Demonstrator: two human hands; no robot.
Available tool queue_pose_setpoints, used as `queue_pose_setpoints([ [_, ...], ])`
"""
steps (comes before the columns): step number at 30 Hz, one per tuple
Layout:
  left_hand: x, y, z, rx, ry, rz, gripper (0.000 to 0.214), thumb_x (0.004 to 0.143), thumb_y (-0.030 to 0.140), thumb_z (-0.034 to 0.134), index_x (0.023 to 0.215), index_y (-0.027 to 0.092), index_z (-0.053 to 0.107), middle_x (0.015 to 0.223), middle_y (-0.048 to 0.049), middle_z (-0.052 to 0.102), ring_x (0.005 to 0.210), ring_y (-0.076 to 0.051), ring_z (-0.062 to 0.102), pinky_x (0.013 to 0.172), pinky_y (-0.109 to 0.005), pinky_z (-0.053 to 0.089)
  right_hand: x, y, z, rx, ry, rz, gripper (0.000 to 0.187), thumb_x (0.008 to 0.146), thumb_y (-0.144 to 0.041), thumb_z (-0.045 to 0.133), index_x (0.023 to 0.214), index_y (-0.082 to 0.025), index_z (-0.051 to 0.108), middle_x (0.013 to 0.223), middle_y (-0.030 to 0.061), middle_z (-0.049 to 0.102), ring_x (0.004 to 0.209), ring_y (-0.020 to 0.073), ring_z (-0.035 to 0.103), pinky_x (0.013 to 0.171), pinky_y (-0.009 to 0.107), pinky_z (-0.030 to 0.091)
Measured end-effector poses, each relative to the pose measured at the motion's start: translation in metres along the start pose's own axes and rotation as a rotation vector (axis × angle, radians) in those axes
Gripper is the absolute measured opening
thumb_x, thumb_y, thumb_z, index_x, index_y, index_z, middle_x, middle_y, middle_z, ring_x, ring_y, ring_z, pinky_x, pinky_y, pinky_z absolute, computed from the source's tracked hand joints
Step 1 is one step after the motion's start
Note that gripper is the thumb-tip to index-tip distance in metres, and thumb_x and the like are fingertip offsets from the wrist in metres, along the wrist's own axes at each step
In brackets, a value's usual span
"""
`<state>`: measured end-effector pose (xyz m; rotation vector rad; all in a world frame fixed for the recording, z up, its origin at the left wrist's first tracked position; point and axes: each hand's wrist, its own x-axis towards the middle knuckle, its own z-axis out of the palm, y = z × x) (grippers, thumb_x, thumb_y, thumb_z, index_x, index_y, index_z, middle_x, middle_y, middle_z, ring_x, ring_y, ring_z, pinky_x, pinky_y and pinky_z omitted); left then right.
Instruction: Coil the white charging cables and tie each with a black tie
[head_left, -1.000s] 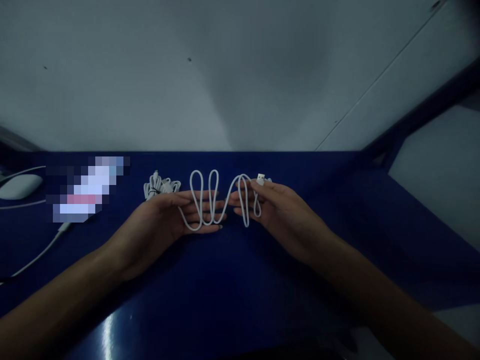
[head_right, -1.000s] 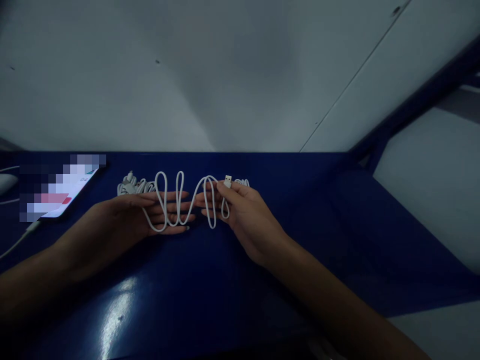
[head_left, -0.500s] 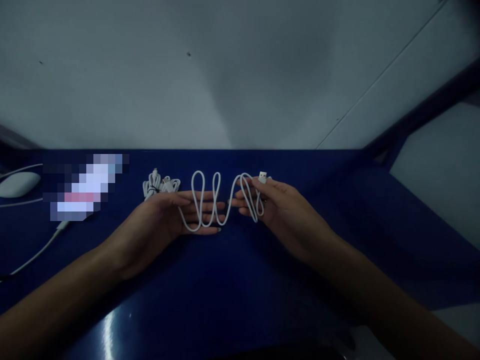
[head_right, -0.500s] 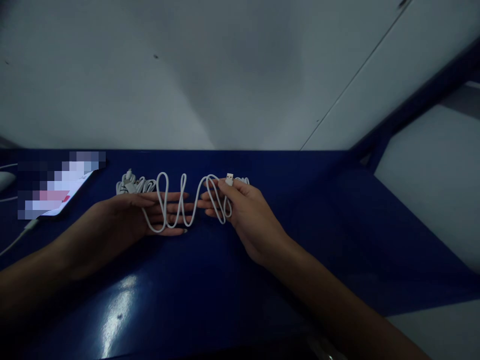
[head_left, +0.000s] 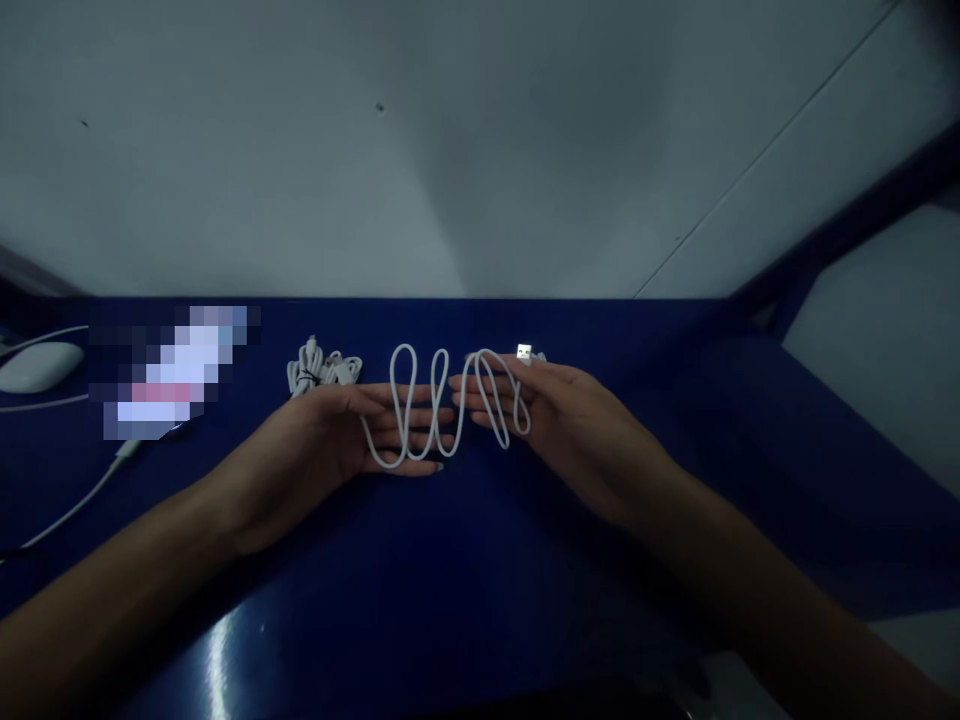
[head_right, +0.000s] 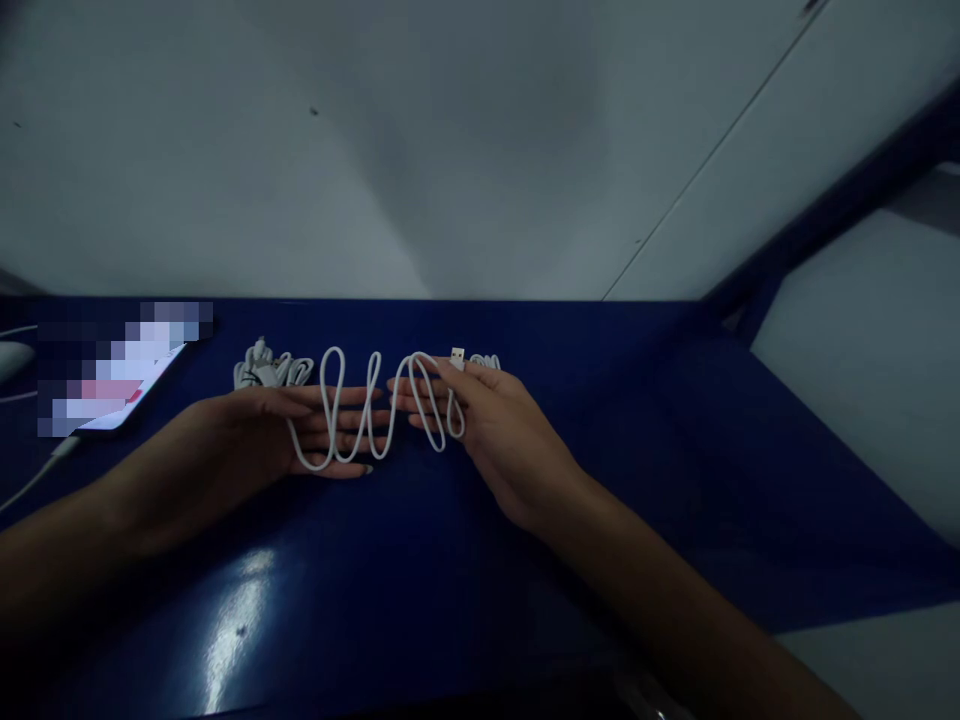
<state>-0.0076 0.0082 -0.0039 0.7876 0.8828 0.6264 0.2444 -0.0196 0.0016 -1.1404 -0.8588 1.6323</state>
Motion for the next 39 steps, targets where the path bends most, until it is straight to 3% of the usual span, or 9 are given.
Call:
queue_pose_setpoints([
  [12, 0.0012, 0.0012, -0.0017, 0.025, -0.067, -0.031, 0.044, 0.1, 0.025, 0.062, 0.137, 0.012, 0.083, 0.137, -0.0222, 0.082, 0.13, -0.043, 0.077, 0.104, -0.054, 0.068, -0.0006, 0.0012, -0.0024, 0.0, -0.048, 0.018, 0.026, 0.113, -0.041, 0.069, 0.116, -0.022, 0.087, 0.134, 0.0096, 0.083, 0.128, 0.0248, 0.077, 0.118, 0.041, 0.059],
  [23, 0.0002, 0.0032, 0.0018, 0.004, -0.043, -0.024, 0.044, 0.101, 0.026, 0.061, 0.134, 0.01, 0.084, 0.132, -0.0243, 0.083, 0.128, -0.043, 0.078, 0.105, -0.052, 0.067, -0.0027, -0.0012, 0.0008, 0.004, -0.078, 0.019, 0.025, 0.112, -0.043, 0.071, 0.109, -0.027, 0.09, 0.13, 0.0066, 0.084, 0.13, 0.0262, 0.075, 0.126, 0.046, 0.051],
  [30, 0.0006, 0.0028, 0.0024, -0.011, 0.01, -0.015, 0.043, 0.098, 0.027, 0.063, 0.131, 0.01, 0.085, 0.151, -0.0223, 0.074, 0.134, -0.046, 0.073, 0.107, -0.057, 0.067, -0.0006, 0.0028, -0.0037, 0.015, -0.126, -0.004, 0.027, 0.113, -0.045, 0.069, 0.114, -0.026, 0.09, 0.133, 0.0065, 0.083, 0.13, 0.0266, 0.074, 0.125, 0.045, 0.053],
  [39, 0.0011, 0.0052, 0.0063, -0.027, 0.023, -0.021, 0.041, 0.099, 0.024, 0.06, 0.127, 0.009, 0.086, 0.145, -0.0237, 0.078, 0.13, -0.045, 0.076, 0.104, -0.055, 0.068, -0.0004, 0.0031, -0.005, 0.009, -0.127, -0.001, 0.027, 0.112, -0.046, 0.069, 0.114, -0.027, 0.089, 0.132, 0.0079, 0.082, 0.131, 0.0269, 0.075, 0.123, 0.045, 0.055],
])
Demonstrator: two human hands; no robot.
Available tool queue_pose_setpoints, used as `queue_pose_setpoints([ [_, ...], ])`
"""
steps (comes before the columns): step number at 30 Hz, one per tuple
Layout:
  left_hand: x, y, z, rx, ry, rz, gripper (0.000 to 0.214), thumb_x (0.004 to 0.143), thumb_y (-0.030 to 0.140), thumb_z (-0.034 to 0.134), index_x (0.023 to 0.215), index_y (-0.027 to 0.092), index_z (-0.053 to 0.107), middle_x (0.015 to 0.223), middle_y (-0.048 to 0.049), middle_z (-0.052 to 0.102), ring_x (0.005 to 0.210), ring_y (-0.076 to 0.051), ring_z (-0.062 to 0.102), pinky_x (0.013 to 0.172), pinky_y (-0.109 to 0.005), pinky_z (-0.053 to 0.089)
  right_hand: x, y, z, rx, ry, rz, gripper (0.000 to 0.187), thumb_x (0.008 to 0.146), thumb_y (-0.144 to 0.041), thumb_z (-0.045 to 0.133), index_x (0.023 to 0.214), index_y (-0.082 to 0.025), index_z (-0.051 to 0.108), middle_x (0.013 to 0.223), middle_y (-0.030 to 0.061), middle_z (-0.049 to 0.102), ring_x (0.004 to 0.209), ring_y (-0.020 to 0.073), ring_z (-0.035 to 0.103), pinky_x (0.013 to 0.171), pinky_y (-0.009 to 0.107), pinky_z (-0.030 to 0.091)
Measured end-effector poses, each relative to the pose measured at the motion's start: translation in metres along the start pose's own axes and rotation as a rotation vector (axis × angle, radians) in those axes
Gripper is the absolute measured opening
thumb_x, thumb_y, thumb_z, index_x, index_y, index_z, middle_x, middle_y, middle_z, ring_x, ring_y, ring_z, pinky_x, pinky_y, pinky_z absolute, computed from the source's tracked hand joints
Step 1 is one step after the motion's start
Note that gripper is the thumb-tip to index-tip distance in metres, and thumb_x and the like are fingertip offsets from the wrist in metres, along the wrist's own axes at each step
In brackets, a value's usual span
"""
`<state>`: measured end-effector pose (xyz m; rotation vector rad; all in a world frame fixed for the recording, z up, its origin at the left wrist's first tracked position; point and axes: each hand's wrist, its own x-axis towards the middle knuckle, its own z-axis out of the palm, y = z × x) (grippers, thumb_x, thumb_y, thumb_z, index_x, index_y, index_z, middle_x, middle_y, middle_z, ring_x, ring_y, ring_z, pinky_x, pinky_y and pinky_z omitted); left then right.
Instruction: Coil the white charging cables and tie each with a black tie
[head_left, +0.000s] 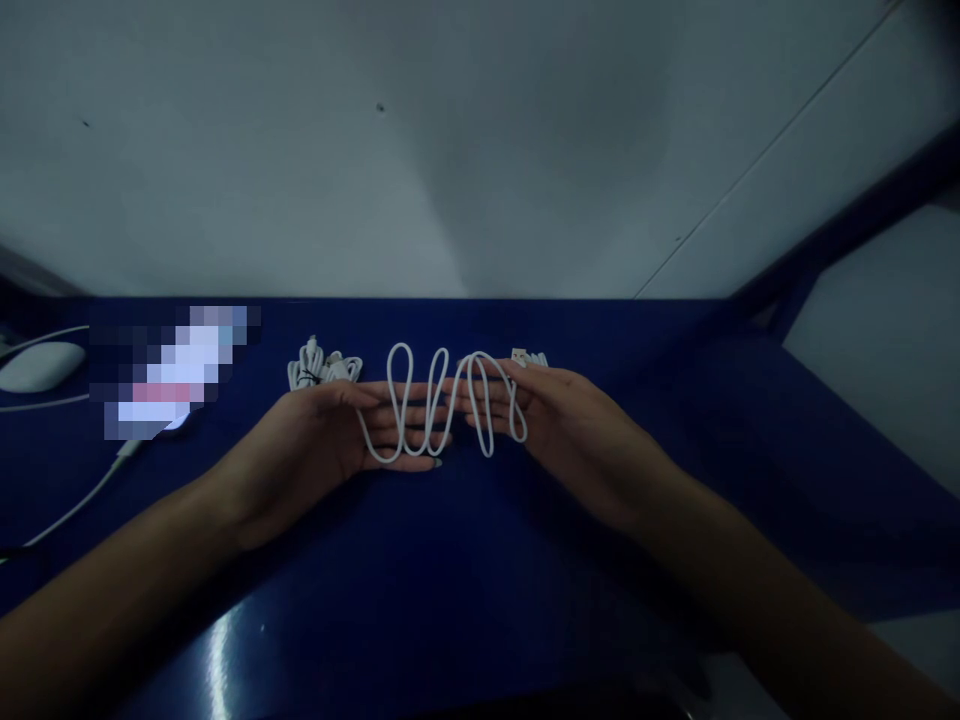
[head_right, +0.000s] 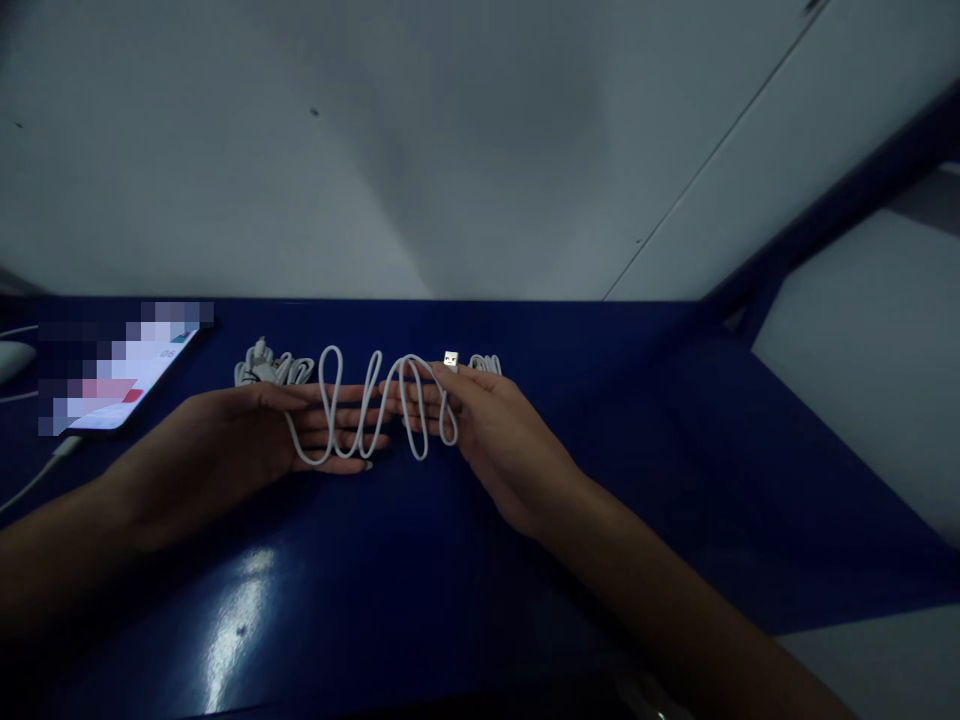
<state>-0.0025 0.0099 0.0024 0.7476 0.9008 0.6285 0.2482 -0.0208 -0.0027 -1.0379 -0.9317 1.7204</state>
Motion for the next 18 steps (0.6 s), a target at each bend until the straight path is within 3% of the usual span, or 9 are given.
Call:
queue_pose_setpoints([
  [9, -0.0003, -0.0008, -0.001, 0.009, -0.008, 0.016, 0.044, 0.1, 0.027, 0.06, 0.131, 0.009, 0.084, 0.15, -0.0228, 0.075, 0.131, -0.045, 0.075, 0.105, -0.056, 0.067, -0.0001, -0.0011, 0.0022, 0.016, 0.009, 0.002, 0.025, 0.109, -0.047, 0.075, 0.113, -0.028, 0.09, 0.13, 0.0073, 0.083, 0.131, 0.029, 0.074, 0.125, 0.049, 0.053],
  [13, 0.0001, 0.0, -0.0004, -0.008, -0.022, -0.001, 0.044, 0.098, 0.025, 0.059, 0.132, 0.009, 0.083, 0.142, -0.023, 0.079, 0.128, -0.044, 0.077, 0.105, -0.055, 0.066, -0.0024, -0.0025, 0.0042, -0.072, 0.048, 0.002, 0.026, 0.109, -0.049, 0.075, 0.109, -0.028, 0.091, 0.13, 0.0063, 0.083, 0.129, 0.0269, 0.073, 0.125, 0.047, 0.051],
  [18, -0.0007, -0.0007, -0.0012, -0.034, -0.026, 0.008, 0.042, 0.097, 0.024, 0.06, 0.128, 0.01, 0.084, 0.132, -0.0224, 0.083, 0.124, -0.043, 0.078, 0.106, -0.057, 0.064, -0.0031, 0.0005, 0.0039, -0.197, 0.053, 0.0, 0.033, 0.111, -0.055, 0.068, 0.112, -0.03, 0.09, 0.114, 0.0051, 0.082, 0.108, 0.0233, 0.073, 0.108, 0.041, 0.054],
])
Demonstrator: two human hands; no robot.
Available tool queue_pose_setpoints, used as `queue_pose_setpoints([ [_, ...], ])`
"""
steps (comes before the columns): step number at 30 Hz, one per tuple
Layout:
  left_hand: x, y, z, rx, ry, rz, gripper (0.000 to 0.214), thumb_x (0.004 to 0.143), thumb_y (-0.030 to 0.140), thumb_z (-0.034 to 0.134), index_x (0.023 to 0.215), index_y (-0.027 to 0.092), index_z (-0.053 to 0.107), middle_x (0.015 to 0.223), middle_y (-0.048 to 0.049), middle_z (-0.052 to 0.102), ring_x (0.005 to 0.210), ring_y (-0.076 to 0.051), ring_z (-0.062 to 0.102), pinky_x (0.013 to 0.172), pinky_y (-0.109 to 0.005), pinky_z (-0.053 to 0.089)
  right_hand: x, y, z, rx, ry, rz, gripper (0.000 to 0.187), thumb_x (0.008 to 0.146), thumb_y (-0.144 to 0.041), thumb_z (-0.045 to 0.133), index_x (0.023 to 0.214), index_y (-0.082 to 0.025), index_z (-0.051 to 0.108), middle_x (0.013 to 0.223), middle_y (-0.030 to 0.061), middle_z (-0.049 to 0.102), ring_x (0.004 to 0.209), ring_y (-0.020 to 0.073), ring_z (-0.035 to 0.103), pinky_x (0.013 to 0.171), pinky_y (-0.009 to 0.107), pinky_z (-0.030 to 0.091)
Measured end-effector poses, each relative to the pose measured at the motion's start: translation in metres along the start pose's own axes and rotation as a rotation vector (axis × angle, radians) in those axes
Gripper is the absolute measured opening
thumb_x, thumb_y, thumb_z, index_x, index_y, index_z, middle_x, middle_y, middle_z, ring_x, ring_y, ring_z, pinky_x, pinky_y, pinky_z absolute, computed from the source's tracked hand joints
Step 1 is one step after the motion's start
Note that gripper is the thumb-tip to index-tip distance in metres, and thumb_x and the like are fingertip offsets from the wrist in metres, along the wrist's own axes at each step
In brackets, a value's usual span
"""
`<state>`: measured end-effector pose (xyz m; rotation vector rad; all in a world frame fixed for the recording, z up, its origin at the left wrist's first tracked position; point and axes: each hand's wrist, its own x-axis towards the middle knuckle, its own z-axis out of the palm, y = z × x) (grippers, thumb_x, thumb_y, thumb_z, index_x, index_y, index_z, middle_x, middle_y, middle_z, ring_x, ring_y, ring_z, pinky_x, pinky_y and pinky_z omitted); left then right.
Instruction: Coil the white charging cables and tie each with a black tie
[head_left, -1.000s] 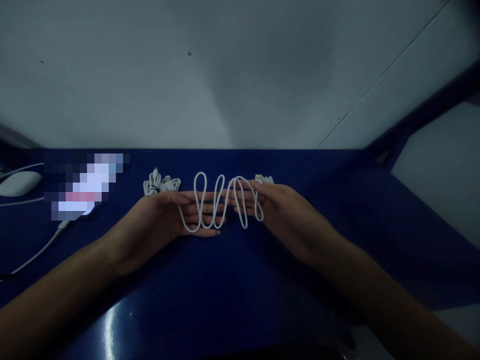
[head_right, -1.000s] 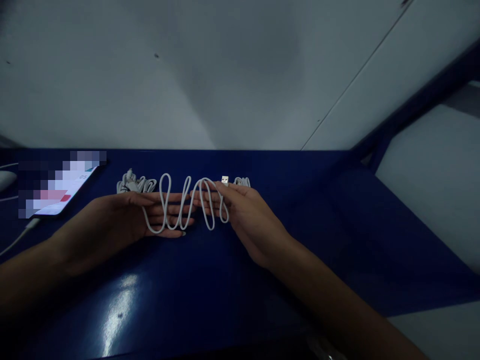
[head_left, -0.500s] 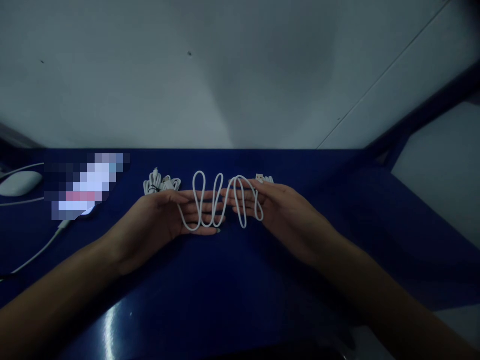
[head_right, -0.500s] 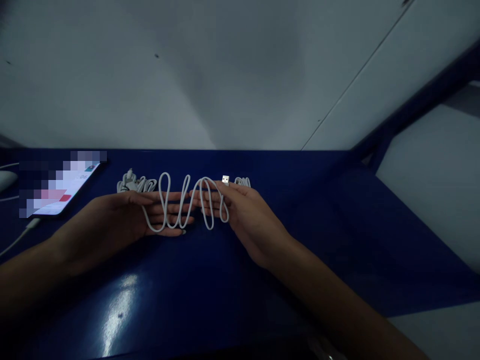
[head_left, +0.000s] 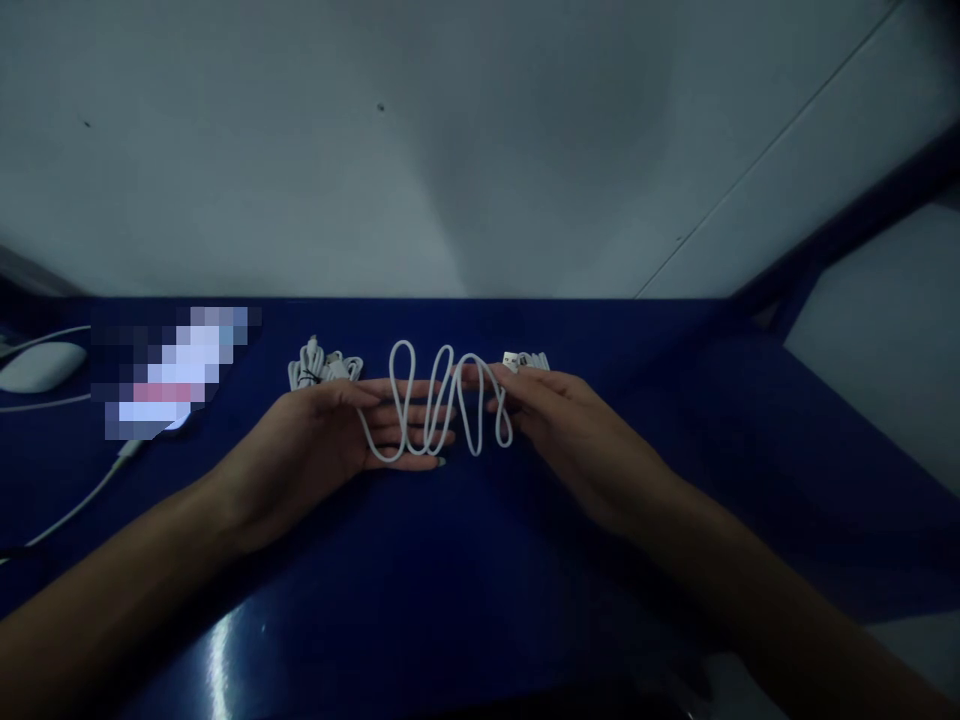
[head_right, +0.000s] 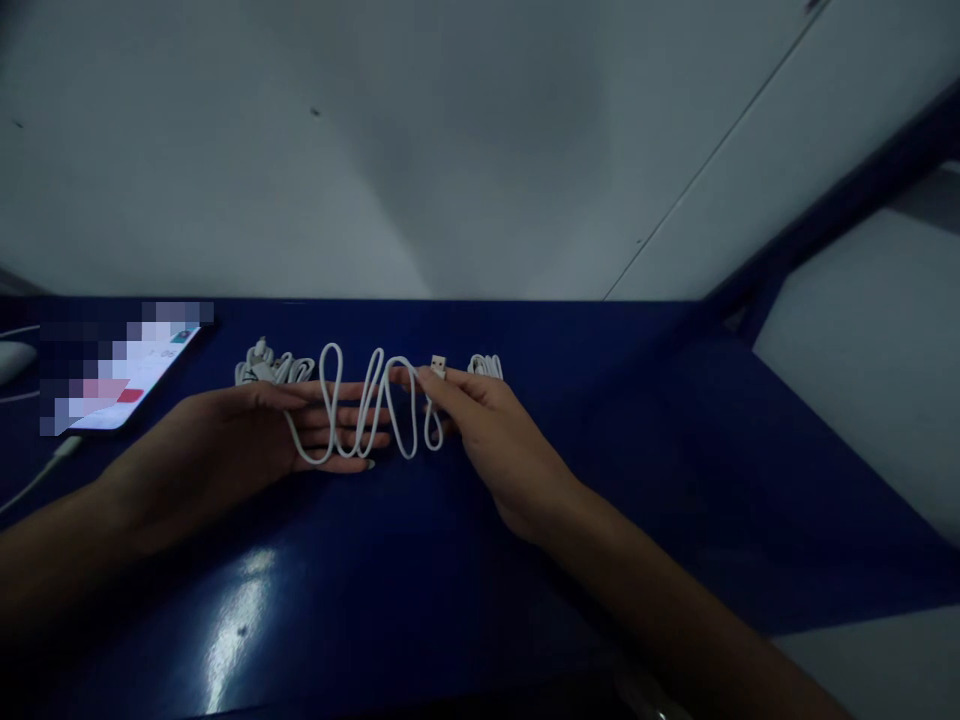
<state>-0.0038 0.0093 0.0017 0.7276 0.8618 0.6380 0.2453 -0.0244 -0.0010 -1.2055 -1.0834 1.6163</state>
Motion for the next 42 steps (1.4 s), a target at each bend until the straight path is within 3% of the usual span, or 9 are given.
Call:
queue_pose_setpoints([
  [3, 0.0, -0.001, -0.001, -0.006, 0.0, -0.003, 0.041, 0.097, 0.025, 0.062, 0.129, 0.01, 0.084, 0.133, -0.0227, 0.082, 0.126, -0.043, 0.077, 0.108, -0.058, 0.063, 0.001, 0.001, 0.0, -0.064, 0.019, 0.013, 0.032, 0.112, -0.053, 0.068, 0.107, -0.029, 0.089, 0.088, 0.0012, 0.071, 0.081, 0.0173, 0.061, 0.089, 0.034, 0.051],
  [6, 0.0, -0.002, 0.001, 0.011, -0.019, -0.001, 0.04, 0.098, 0.025, 0.062, 0.129, 0.012, 0.084, 0.133, -0.0211, 0.083, 0.127, -0.042, 0.077, 0.109, -0.057, 0.061, 0.0, 0.001, 0.001, -0.073, -0.005, 0.028, 0.033, 0.111, -0.052, 0.069, 0.103, -0.027, 0.088, 0.075, -0.0021, 0.057, 0.071, 0.0157, 0.049, 0.081, 0.033, 0.047],
  [10, -0.001, -0.003, 0.003, 0.065, -0.074, 0.015, 0.04, 0.103, 0.031, 0.061, 0.131, 0.016, 0.085, 0.134, -0.0183, 0.083, 0.129, -0.041, 0.075, 0.111, -0.054, 0.061, 0.0, 0.001, 0.003, -0.034, -0.033, 0.0, 0.027, 0.111, -0.047, 0.071, 0.11, -0.027, 0.089, 0.081, -0.001, 0.065, 0.074, 0.0151, 0.056, 0.079, 0.032, 0.048],
  [16, -0.005, -0.006, 0.008, 0.083, -0.171, -0.017, 0.042, 0.112, 0.041, 0.056, 0.137, 0.019, 0.082, 0.136, -0.0189, 0.082, 0.126, -0.038, 0.076, 0.112, -0.054, 0.06, -0.003, -0.001, 0.009, -0.074, -0.174, -0.132, 0.019, 0.109, -0.033, 0.072, 0.1, -0.026, 0.087, 0.092, 0.0024, 0.079, 0.082, 0.0171, 0.073, 0.083, 0.034, 0.059],
  [19, -0.007, -0.007, 0.012, 0.119, -0.228, -0.03, 0.044, 0.114, 0.043, 0.052, 0.131, 0.017, 0.084, 0.131, -0.0188, 0.082, 0.114, -0.035, 0.08, 0.109, -0.05, 0.062, -0.006, -0.001, 0.012, -0.108, -0.144, -0.149, 0.012, 0.105, -0.033, 0.078, 0.11, -0.027, 0.088, 0.09, 0.0021, 0.081, 0.074, 0.0171, 0.073, 0.071, 0.033, 0.06],
  [26, -0.008, -0.012, 0.015, 0.112, -0.324, -0.05, 0.056, 0.115, 0.058, 0.044, 0.121, 0.016, 0.081, 0.111, -0.0173, 0.08, 0.093, -0.03, 0.077, 0.094, -0.049, 0.068, -0.008, 0.006, 0.016, -0.326, -0.033, -0.263, 0.017, 0.102, -0.041, 0.083, 0.111, -0.027, 0.086, 0.091, 0.0029, 0.081, 0.08, 0.0194, 0.075, 0.074, 0.035, 0.059],
  [29, -0.008, -0.014, 0.013, 0.104, -0.349, -0.053, 0.059, 0.115, 0.065, 0.044, 0.115, 0.016, 0.078, 0.101, -0.0136, 0.077, 0.082, -0.023, 0.072, 0.078, -0.039, 0.069, -0.007, 0.01, 0.016, -0.427, -0.017, -0.328, 0.018, 0.103, -0.039, 0.082, 0.115, -0.026, 0.085, 0.087, 0.0011, 0.08, 0.074, 0.017, 0.071, 0.069, 0.032, 0.056],
  [35, -0.011, -0.013, 0.017, 0.218, -0.284, -0.104, 0.026, 0.107, 0.04, 0.076, 0.096, 0.018, 0.067, 0.077, 0.0012, 0.061, 0.059, -0.009, 0.052, 0.048, -0.015, 0.048, -0.008, 0.012, 0.016, -0.461, -0.021, -0.378, 0.027, 0.104, -0.034, 0.081, 0.129, -0.025, 0.076, 0.092, -0.0014, 0.076, 0.075, 0.0145, 0.069, 0.065, 0.028, 0.056],
  [42, -0.015, -0.011, 0.022, 0.226, -0.299, -0.161, 0.023, 0.11, 0.043, 0.073, 0.108, 0.024, 0.059, 0.068, 0.0099, 0.049, 0.044, -0.005, 0.028, 0.035, -0.011, 0.035, -0.009, 0.015, 0.015, -0.668, 0.025, -0.657, 0.029, 0.117, -0.025, 0.052, 0.138, -0.017, 0.07, 0.102, 0.0031, 0.074, 0.085, 0.016, 0.071, 0.079, 0.033, 0.059],
])
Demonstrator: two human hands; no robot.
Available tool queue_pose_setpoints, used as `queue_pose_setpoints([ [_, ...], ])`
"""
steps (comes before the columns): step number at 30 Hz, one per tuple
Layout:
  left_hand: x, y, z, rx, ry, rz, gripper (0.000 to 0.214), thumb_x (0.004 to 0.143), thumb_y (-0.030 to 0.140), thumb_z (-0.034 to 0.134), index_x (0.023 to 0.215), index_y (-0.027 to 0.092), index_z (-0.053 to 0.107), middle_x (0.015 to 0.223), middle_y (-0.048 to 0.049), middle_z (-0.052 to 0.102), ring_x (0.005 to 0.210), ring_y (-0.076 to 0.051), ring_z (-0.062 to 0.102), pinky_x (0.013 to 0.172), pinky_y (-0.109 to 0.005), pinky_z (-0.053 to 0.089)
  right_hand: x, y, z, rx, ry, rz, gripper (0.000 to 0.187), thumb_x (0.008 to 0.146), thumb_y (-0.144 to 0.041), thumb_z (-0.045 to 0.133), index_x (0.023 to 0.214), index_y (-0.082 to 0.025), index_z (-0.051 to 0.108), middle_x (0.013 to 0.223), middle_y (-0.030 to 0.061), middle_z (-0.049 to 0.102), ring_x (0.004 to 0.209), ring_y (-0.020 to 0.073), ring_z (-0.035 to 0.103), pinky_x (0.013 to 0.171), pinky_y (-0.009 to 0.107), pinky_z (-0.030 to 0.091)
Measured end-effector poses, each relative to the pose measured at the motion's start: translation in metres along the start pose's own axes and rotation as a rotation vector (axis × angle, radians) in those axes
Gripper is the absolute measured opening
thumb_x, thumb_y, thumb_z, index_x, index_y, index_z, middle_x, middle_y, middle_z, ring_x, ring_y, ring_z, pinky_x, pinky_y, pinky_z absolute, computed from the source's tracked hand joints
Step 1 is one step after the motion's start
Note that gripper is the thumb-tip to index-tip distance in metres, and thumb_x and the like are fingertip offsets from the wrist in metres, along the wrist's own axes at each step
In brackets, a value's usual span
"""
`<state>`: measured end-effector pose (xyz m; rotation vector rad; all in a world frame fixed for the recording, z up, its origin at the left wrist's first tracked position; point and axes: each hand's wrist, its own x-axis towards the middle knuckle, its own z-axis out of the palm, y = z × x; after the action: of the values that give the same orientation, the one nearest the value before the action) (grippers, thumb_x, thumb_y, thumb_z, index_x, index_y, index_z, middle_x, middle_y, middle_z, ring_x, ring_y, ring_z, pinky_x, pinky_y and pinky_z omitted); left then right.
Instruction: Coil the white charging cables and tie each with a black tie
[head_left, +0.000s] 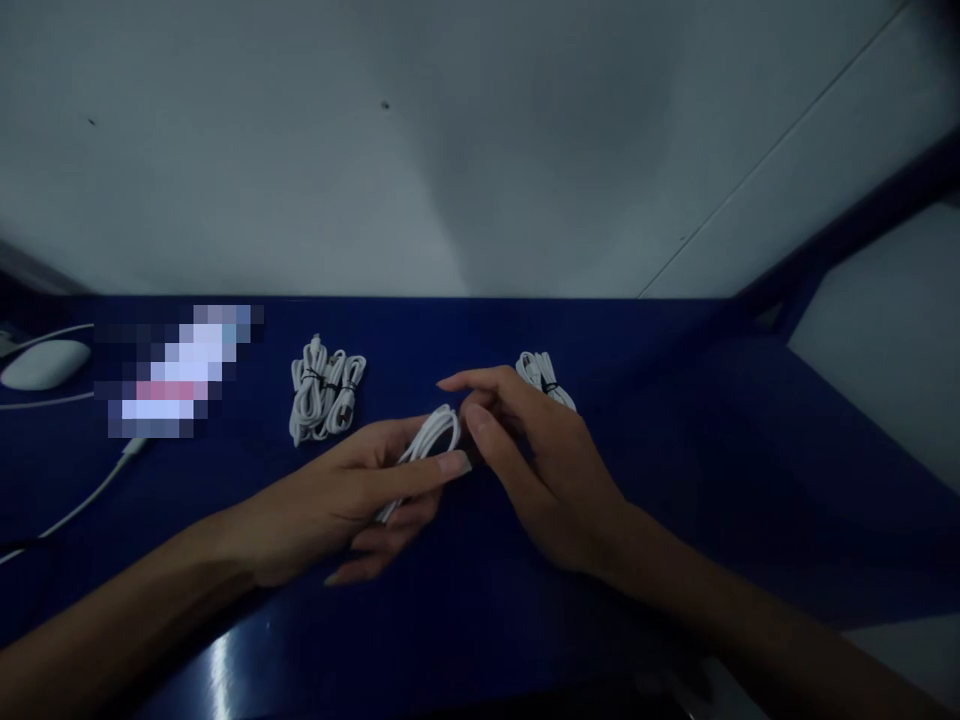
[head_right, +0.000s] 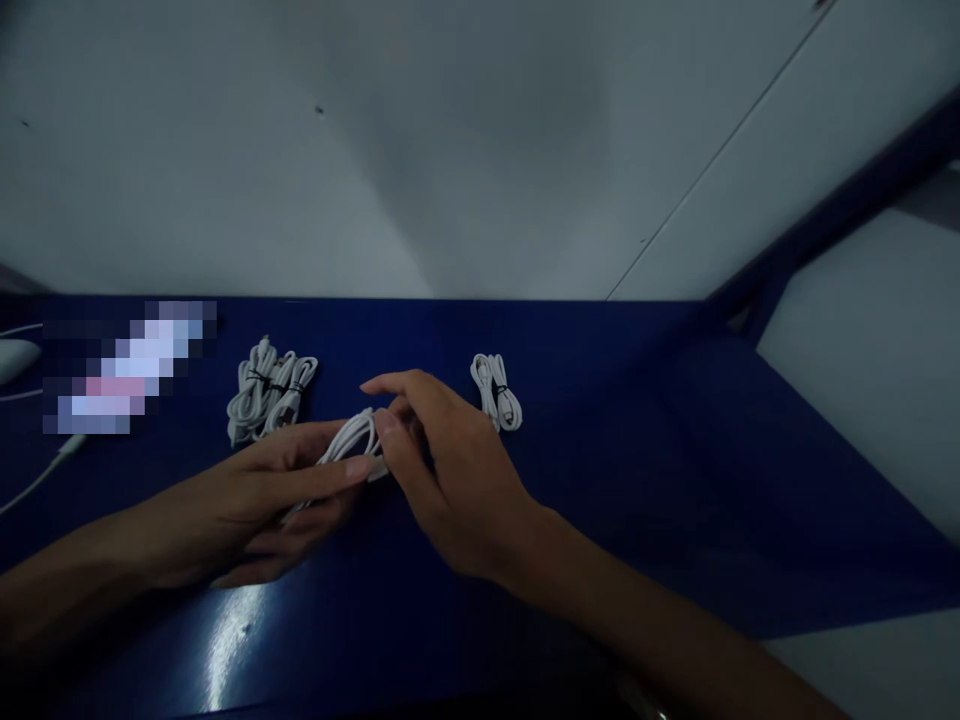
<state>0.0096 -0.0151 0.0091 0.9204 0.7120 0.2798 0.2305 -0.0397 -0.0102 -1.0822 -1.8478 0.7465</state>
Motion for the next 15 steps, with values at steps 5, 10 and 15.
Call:
queue_pose_setpoints([
  [5, -0.003, -0.003, 0.003, 0.015, -0.08, -0.078, 0.035, 0.111, 0.056, 0.065, 0.1, 0.024, 0.059, 0.058, 0.0113, 0.041, 0.038, -0.006, 0.025, 0.032, -0.013, 0.036, -0.004, 0.006, 0.007, -0.14, -0.024, -0.248, 0.035, 0.119, -0.025, 0.043, 0.135, -0.01, 0.07, 0.12, 0.0136, 0.07, 0.094, 0.0189, 0.071, 0.073, 0.033, 0.061],
  [10, -0.005, -0.007, 0.008, -0.1, -0.164, -0.126, 0.056, 0.111, 0.07, 0.055, 0.081, 0.023, 0.055, 0.051, 0.01, 0.031, 0.036, -0.006, 0.018, 0.03, -0.014, 0.034, -0.007, 0.01, 0.017, -0.195, 0.001, -0.407, 0.035, 0.121, -0.034, 0.042, 0.112, -0.012, 0.067, 0.09, 0.0055, 0.071, 0.069, 0.0141, 0.063, 0.056, 0.027, 0.051],
  [15, -0.004, -0.016, 0.003, -0.207, -0.289, -0.221, 0.073, 0.108, 0.079, 0.042, 0.064, 0.022, 0.043, 0.048, 0.0081, 0.024, 0.034, -0.005, 0.02, 0.031, -0.014, 0.028, -0.008, 0.011, 0.023, -0.302, 0.036, -0.379, 0.036, 0.123, -0.036, 0.042, 0.099, -0.017, 0.062, 0.072, -0.0027, 0.068, 0.054, 0.0085, 0.057, 0.051, 0.023, 0.043],
])
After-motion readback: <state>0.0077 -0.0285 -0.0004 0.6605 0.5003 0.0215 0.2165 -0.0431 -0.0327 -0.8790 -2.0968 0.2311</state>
